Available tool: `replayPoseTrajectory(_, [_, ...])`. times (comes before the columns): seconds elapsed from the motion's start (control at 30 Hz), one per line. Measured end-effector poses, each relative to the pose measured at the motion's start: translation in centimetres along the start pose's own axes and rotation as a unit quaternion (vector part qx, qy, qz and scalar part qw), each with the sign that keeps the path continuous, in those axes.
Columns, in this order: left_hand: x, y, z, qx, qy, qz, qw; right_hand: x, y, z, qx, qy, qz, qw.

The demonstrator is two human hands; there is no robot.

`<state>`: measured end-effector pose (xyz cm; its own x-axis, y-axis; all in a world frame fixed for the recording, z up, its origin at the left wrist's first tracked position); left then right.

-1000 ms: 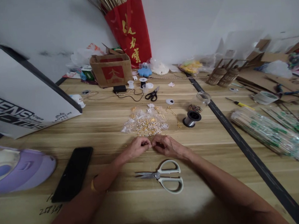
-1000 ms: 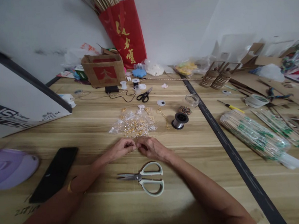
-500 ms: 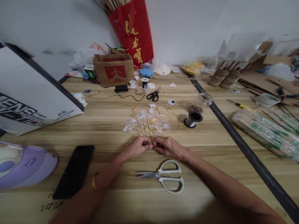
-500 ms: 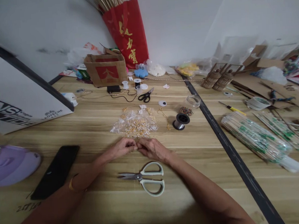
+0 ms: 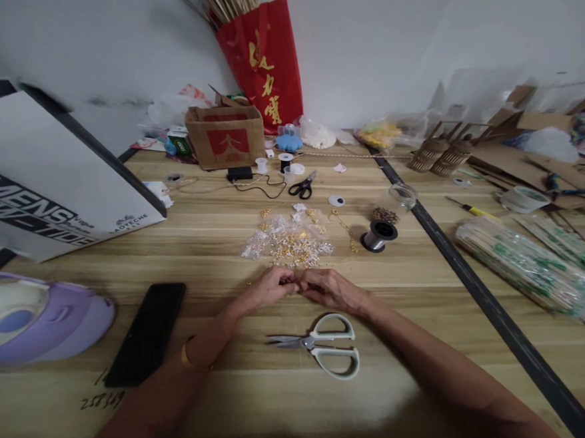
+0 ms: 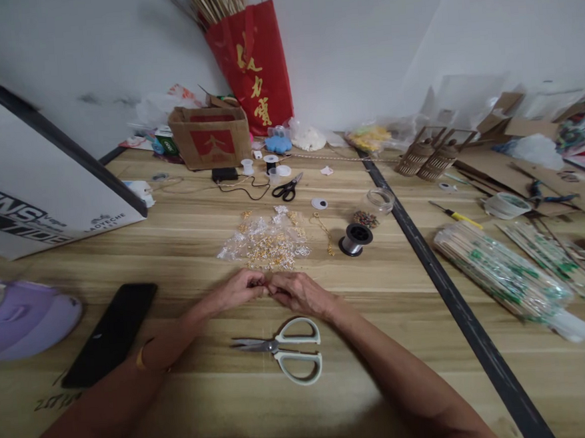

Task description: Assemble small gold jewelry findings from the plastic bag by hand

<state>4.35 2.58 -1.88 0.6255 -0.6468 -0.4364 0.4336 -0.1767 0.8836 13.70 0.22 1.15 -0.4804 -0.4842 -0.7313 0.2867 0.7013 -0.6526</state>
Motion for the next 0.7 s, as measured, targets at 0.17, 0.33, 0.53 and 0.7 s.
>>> replayPoseTrajectory(0.17, [0.06,0.14,-0.05,0.004,-0.002,0.002,1.000,0.22,-0.13,-0.07,-0.015,-0.009,0.004,1.000])
replayPoseTrajectory(0.33, [-0.05,0.16,-0.02,0.003,-0.004,-0.016,1.000,0.26,-0.24,-0.16,-0.022,-0.019,0.000,1.000])
replayPoseTrajectory(0.53, [0.00,-0.10,-0.19,0.005,0.001,-0.018,1.000,0.34,-0.34,-0.20,-0.021,-0.029,-0.005,0.999])
replayPoseTrajectory(0.7, [-0.10,-0.10,-0.16,0.011,0.011,-0.017,1.000,0.23,-0.30,-0.19,-0.022,-0.019,-0.010,1.000])
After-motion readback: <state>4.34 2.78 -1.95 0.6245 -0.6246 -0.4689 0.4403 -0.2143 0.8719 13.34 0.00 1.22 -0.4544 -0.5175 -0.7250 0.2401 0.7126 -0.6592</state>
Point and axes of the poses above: each hand's wrist, its own z-axis away from the middle knuckle, its own x-axis out of the palm, y = z × x, the point moved 8 cm from there along -z, towards the middle knuckle, and after that the axes turned 6 degrees about -y, right-handed, at the moved point
